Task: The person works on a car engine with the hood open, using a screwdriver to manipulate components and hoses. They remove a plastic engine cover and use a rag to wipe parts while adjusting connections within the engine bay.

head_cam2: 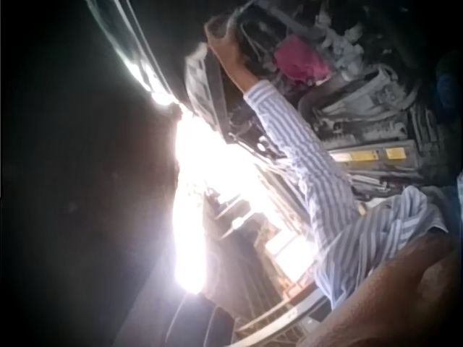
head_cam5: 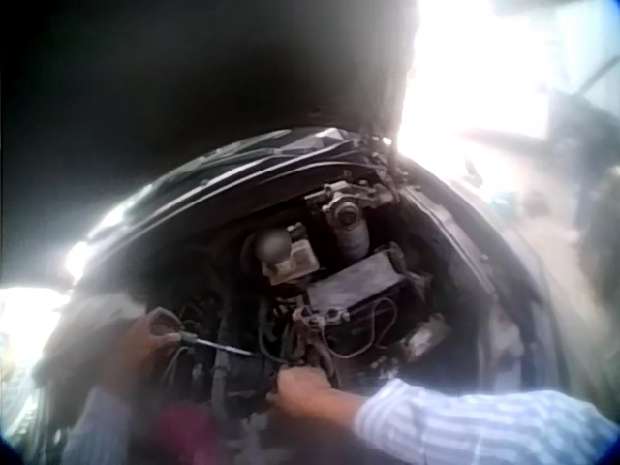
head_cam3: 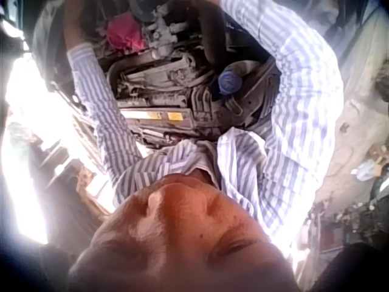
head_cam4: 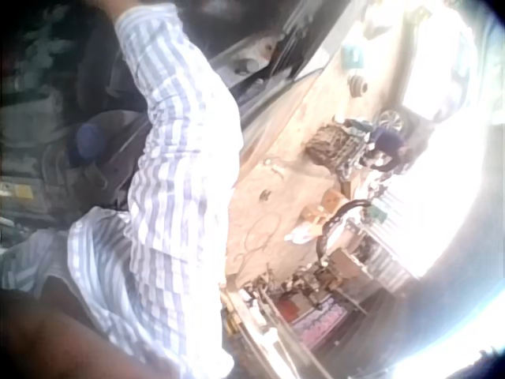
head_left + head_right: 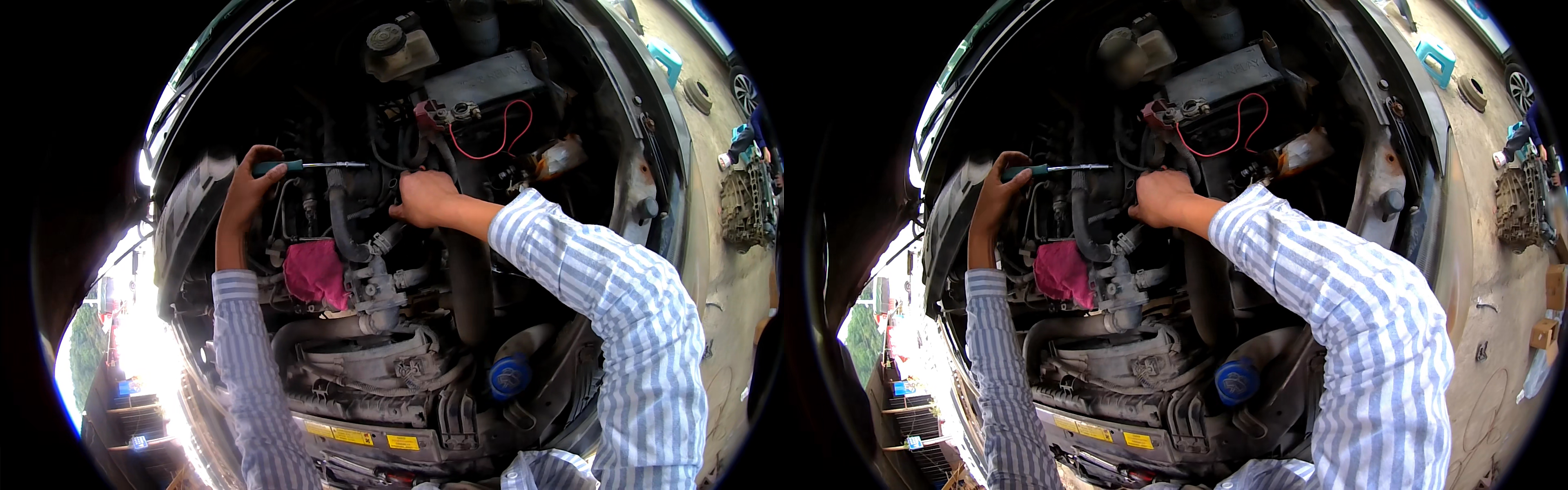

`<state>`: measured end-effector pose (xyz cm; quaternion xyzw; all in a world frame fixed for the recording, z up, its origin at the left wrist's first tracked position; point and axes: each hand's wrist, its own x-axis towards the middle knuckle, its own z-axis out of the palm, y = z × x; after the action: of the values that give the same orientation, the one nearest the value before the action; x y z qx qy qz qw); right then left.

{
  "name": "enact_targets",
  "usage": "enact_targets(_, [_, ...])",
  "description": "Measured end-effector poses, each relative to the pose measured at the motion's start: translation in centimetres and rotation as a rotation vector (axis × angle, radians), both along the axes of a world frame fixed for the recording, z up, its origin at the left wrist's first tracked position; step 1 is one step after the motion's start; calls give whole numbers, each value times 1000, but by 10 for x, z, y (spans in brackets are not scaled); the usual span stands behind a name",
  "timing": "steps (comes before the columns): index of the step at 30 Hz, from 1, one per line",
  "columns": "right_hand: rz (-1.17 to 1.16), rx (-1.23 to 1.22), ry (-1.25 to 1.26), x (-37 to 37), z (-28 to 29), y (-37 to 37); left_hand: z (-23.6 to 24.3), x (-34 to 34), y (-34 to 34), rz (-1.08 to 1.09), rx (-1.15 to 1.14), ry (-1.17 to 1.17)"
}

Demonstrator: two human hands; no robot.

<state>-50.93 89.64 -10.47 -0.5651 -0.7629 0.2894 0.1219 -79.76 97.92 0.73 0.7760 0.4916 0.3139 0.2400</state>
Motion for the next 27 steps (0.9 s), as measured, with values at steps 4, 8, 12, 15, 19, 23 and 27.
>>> enact_targets(4, [-38,-27,-44,-2,3,2,4,2,-1,9,-109,-22])
enact_targets(8, [-82,-18,-70,-5,6,0,13,5,11,162,-255,88])
enact_targets(12, [-151,24,-30,-10,4,-7,15,8,8,217,-277,141])
enact_targets(15, [-189,94,-26,-11,-1,-7,16,4,0,149,-297,102])
enact_targets(19, [-115,17,-64,-9,-6,0,17,0,-7,54,-323,57])
enact_targets(23, [-194,5,-24,-15,-7,-2,22,-1,-4,49,-383,77])
enact_targets(27, [-186,-42,-51,-16,-3,-3,23,-2,3,47,-359,144])
